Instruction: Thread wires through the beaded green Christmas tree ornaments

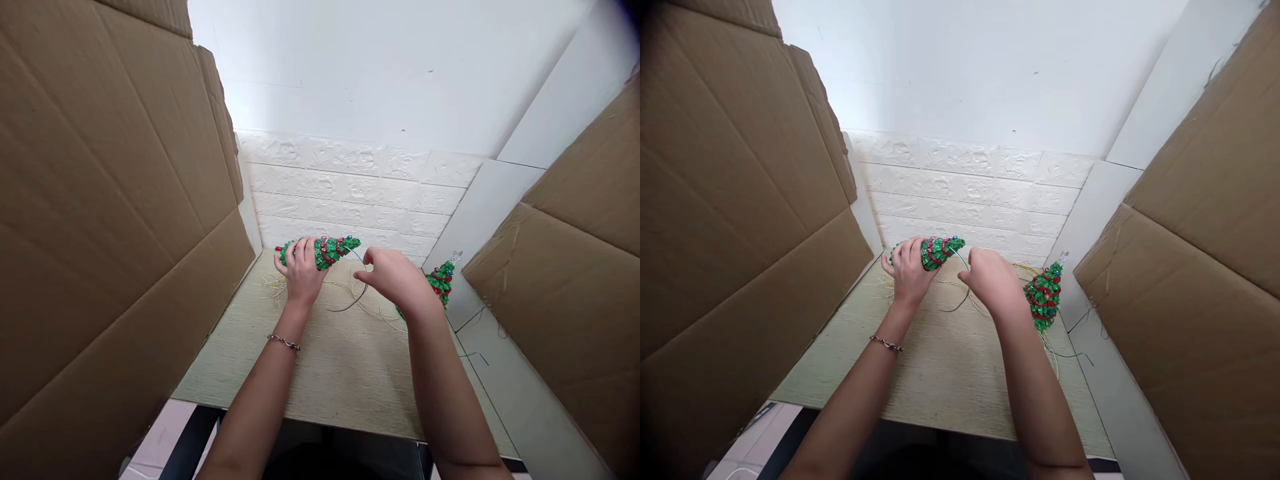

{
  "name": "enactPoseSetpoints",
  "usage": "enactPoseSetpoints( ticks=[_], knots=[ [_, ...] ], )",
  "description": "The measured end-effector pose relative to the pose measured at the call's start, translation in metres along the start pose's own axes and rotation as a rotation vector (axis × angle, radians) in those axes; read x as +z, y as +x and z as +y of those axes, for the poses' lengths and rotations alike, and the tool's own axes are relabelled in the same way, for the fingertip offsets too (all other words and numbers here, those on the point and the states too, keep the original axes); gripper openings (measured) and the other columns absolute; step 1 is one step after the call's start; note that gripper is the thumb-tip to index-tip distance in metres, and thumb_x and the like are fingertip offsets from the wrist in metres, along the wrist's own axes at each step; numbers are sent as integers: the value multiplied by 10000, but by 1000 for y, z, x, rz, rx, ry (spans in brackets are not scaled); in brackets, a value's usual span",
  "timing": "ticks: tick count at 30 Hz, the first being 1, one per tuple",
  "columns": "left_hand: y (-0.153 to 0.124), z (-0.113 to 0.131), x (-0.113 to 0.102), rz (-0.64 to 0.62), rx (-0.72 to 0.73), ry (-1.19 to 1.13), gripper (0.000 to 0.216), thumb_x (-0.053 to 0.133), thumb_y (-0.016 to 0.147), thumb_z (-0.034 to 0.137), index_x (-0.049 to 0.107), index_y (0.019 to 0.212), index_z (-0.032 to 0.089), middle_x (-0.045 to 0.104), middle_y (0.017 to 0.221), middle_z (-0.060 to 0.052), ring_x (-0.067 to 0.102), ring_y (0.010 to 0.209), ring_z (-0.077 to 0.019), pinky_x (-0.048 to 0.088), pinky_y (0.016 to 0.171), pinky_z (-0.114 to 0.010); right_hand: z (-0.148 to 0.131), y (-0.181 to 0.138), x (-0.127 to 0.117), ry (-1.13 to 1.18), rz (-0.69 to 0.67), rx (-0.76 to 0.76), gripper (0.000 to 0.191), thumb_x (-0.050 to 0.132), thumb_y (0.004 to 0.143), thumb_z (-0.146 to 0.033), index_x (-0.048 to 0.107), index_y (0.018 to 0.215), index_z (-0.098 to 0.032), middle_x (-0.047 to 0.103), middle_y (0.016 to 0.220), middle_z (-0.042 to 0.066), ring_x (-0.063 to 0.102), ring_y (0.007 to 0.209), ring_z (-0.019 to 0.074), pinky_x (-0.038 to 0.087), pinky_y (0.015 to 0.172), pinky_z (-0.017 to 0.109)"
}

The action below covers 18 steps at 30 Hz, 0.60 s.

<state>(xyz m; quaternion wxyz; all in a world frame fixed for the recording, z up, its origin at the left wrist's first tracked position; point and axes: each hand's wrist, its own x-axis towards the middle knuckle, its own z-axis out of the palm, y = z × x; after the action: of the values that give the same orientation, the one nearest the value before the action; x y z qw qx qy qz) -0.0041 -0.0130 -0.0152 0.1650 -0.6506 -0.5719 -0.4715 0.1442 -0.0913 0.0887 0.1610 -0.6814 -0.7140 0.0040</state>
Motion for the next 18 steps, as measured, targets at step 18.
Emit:
enactPoseSetpoints(
  ticks=[18],
  knots=[
    [-2, -14, 10, 182, 125, -122, 435, 592, 785, 423, 575, 1163, 209, 601, 1230, -145, 486, 1196, -307, 81, 1078, -495, -14, -36, -20, -139, 56, -14, 169, 302, 898, -190, 437, 798, -206, 550, 664, 16, 412, 549, 137, 183, 501, 267]
  ],
)
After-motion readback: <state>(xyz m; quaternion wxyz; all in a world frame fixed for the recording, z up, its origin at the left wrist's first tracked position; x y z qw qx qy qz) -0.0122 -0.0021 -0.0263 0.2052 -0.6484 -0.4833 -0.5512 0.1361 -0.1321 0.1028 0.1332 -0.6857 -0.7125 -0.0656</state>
